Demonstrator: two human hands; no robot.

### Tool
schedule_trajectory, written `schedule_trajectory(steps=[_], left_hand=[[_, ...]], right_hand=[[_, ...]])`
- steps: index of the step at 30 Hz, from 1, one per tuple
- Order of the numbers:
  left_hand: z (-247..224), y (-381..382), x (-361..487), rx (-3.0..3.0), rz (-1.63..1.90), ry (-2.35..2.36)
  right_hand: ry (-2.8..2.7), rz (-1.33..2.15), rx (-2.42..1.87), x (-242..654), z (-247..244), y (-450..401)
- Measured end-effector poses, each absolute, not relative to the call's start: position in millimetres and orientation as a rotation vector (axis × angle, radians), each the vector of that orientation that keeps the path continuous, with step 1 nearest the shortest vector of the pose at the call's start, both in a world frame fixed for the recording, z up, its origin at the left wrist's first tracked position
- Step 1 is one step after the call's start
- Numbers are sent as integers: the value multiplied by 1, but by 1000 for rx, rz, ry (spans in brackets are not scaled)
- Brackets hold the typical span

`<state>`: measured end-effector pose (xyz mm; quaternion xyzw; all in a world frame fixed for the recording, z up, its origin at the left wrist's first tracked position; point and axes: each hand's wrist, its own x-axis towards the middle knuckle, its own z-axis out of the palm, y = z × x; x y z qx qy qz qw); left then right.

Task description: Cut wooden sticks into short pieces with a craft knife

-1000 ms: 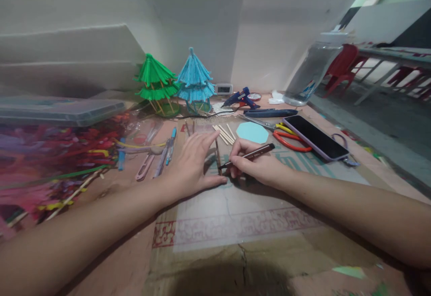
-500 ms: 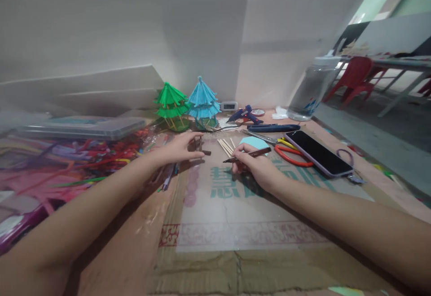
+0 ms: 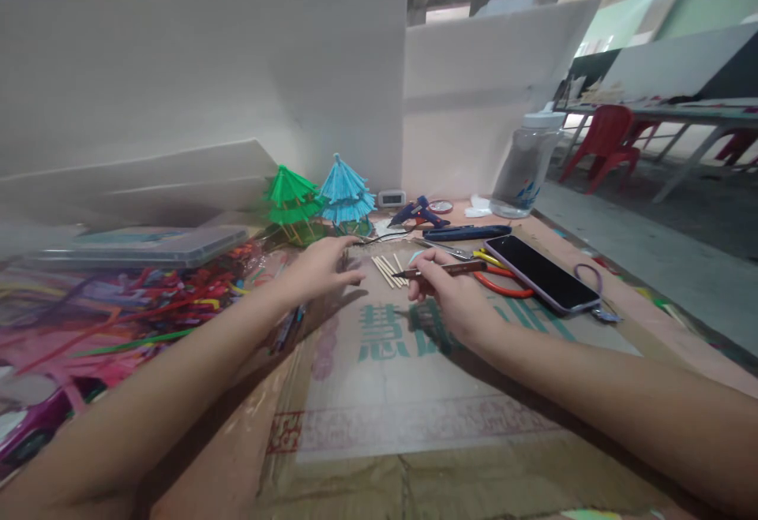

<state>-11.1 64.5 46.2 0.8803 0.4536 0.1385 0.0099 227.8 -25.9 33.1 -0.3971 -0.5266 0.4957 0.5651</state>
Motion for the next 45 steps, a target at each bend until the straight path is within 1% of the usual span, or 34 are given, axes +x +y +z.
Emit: schedule_trajectory(steps=[4, 8, 15, 21, 28, 34, 41, 45], left_hand=[[23, 50, 22, 2806, 490, 1429], [11, 58, 38, 2819, 491, 1405], [16, 49, 44, 2814, 547, 1436], [12, 43, 58, 2802, 561, 1561], [11, 41, 64, 2794, 515, 1584], [15, 41, 56, 2782, 513, 1603], [33, 22, 41, 2838, 526, 1477], [32, -9, 19, 2859, 531, 1176]], right_hand=[[-1158, 1162, -888, 230, 48, -29], [-1203, 1170, -858, 229, 50, -29], [-1306, 1183, -914, 231, 45, -29], [-1357, 1161, -934, 228, 40, -29], [-1252, 1249, -947, 230, 19, -15], [-1229, 1287, -954, 229, 15, -13], [-1161, 1227, -920, 231, 20, -13], [-1174, 1195, -907, 232, 21, -14]])
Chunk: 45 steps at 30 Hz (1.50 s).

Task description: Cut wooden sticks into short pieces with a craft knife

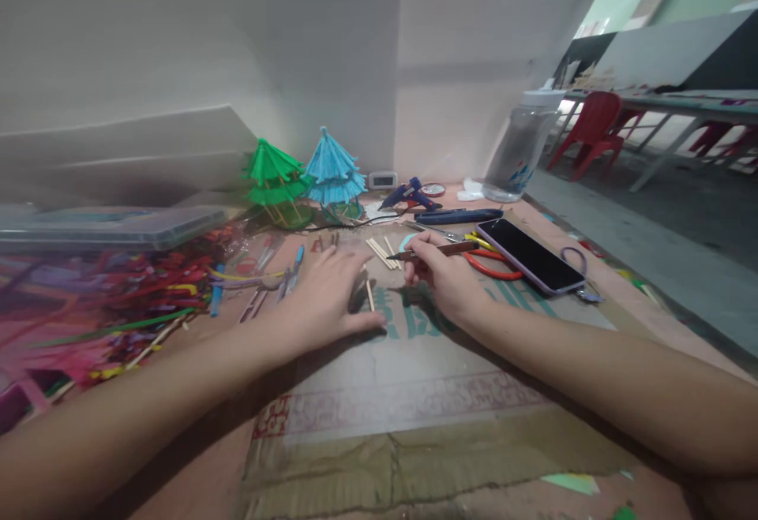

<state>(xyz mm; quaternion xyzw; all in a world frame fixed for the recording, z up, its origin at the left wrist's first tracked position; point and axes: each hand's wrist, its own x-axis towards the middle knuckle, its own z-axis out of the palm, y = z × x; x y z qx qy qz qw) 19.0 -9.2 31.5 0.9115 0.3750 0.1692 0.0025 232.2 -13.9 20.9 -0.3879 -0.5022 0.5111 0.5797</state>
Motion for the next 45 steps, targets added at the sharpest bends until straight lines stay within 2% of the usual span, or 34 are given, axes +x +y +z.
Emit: schedule_trajectory(steps=[8, 16, 19, 25, 28, 31, 38, 41, 45], left_hand=[[9, -27, 1, 2702, 568, 1040], [4, -16, -16, 2979, 740, 733], [-4, -16, -17, 2987, 720, 720], [-1, -19, -15, 2980, 627, 769], [0, -19, -13, 3023, 611, 768], [-1, -20, -12, 3052, 563, 783], [-4, -18, -13, 2976, 643, 747], [-5, -18, -14, 2957, 646, 728], [-5, -17, -14, 2944, 661, 726]], right_hand=[[-1336, 1280, -993, 230, 18, -18], [-1506, 1312, -1160, 226, 23, -16], [-1552, 1299, -1182, 230, 40, -19], [-2008, 1012, -1207, 245, 98, -50], [-2094, 903, -1163, 253, 109, -58], [-2006, 906, -1165, 259, 96, -49], [-1748, 1201, -1151, 249, 34, -16], [-1656, 1305, -1023, 242, 30, -16], [-1665, 1183, -1024, 242, 35, -17]])
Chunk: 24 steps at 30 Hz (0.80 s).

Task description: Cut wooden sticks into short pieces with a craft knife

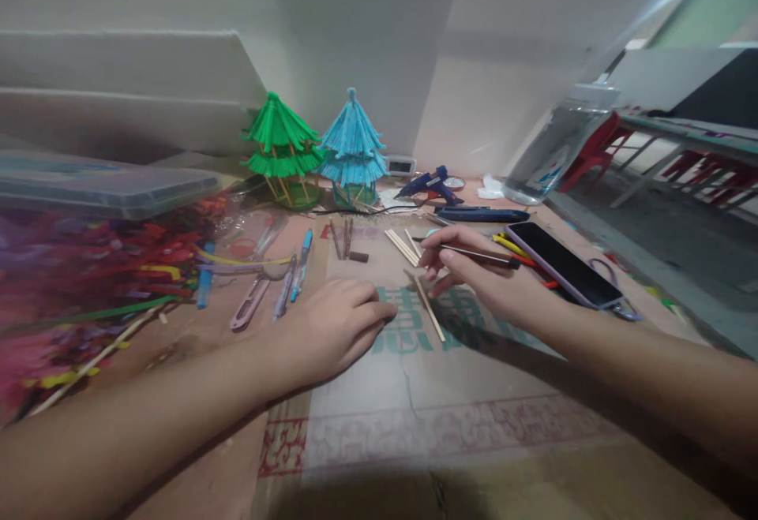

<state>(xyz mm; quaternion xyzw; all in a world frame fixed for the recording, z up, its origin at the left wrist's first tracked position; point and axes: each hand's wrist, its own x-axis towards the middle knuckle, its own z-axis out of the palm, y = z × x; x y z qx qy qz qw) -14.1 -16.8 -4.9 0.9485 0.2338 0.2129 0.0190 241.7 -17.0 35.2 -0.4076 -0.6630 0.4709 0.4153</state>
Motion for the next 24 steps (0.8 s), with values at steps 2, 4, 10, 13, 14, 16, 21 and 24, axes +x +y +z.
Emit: schedule_trajectory(steps=[2, 4, 10, 13, 14, 16, 21, 24], left_hand=[[-5, -17, -14, 2940, 675, 719], [-5, -17, -15, 2930, 693, 708], [-3, -18, -14, 2941, 678, 587], [-3, -18, -14, 2938, 675, 584], [-3, -18, -14, 2941, 680, 589], [-3, -19, -14, 2946, 679, 609], [-3, -20, -16, 2976, 612, 660], [-3, -18, -16, 2984, 600, 634]], right_hand=[[-1693, 1159, -1090, 243, 35, -16], [-1719, 1189, -1138, 241, 32, -15], [-1648, 1382, -1075, 226, 24, -21], [-1646, 1415, -1053, 223, 24, -18], [-1650, 1422, -1044, 223, 25, -16], [-1692, 1402, -1032, 225, 25, -10], [-1719, 1260, -1082, 227, 22, 4], [-1698, 1228, -1140, 224, 19, 8]])
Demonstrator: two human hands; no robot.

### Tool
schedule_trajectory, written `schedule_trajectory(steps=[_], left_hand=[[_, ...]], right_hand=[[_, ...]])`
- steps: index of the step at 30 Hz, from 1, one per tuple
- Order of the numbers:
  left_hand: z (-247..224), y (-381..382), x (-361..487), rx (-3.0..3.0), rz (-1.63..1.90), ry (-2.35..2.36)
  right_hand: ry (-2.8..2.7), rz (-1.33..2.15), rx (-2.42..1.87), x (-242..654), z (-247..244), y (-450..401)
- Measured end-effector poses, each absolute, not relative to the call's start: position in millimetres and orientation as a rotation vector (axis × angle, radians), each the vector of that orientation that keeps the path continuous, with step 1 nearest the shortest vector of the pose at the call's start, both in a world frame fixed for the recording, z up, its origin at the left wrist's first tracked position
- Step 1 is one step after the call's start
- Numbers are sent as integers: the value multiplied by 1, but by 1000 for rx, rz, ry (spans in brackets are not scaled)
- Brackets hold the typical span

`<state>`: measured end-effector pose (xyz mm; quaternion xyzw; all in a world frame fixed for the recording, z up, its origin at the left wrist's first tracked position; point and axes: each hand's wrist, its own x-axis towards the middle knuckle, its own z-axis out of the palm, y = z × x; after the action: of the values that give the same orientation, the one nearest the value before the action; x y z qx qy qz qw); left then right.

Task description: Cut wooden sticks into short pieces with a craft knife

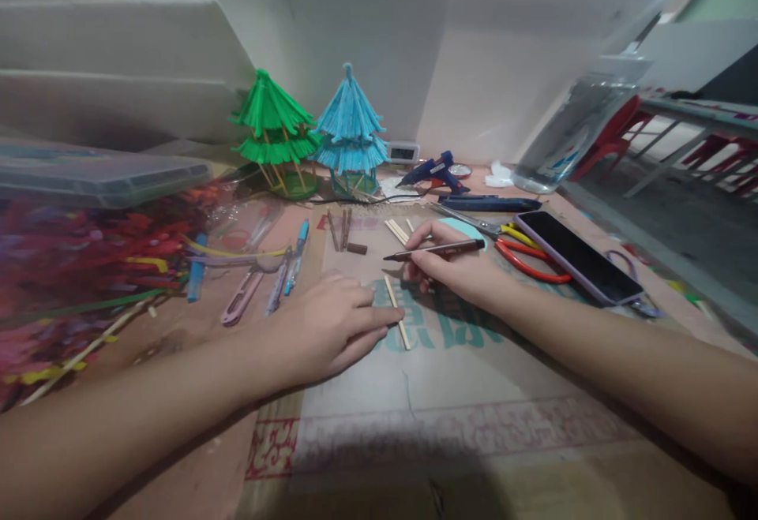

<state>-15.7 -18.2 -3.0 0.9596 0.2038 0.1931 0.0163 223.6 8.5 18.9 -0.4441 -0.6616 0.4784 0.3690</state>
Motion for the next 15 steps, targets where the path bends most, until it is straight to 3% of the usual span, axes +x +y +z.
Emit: schedule_trajectory(steps=[15], left_hand=[[1, -16, -13, 2954, 513, 650]], right_hand=[[-1843, 1077, -1207, 222, 19, 9]])
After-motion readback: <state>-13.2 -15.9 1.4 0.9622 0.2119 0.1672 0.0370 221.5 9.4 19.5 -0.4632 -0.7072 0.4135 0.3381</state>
